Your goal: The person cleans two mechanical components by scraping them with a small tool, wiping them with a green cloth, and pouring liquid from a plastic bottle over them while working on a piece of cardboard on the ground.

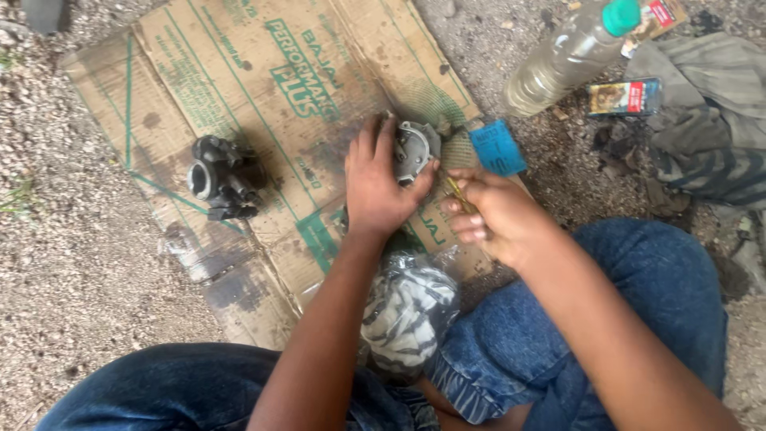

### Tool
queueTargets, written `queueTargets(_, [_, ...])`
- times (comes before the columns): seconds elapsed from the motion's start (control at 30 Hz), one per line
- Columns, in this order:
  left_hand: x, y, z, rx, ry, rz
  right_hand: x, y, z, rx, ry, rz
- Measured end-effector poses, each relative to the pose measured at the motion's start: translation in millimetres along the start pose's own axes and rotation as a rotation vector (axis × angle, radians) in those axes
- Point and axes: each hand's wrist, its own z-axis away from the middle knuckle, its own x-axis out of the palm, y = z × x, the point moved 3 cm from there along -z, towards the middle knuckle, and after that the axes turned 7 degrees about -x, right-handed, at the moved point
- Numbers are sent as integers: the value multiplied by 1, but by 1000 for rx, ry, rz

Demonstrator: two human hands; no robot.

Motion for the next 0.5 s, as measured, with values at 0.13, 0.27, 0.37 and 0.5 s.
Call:
queueTargets(0.13, [7, 0, -1, 19, -42, -58, -7, 16, -25, 54, -76, -253])
queueTargets(0.27, [9, -8, 1, 45, -56, -127, 29, 47, -35, -174, 98, -215])
queueTargets(0.37, [11, -7, 2, 52, -48, -101, 43, 55, -29, -311, 244, -317])
queueTargets(0.5, [7, -8, 3, 49, -54, 2, 32, 61, -10, -529, 383, -325])
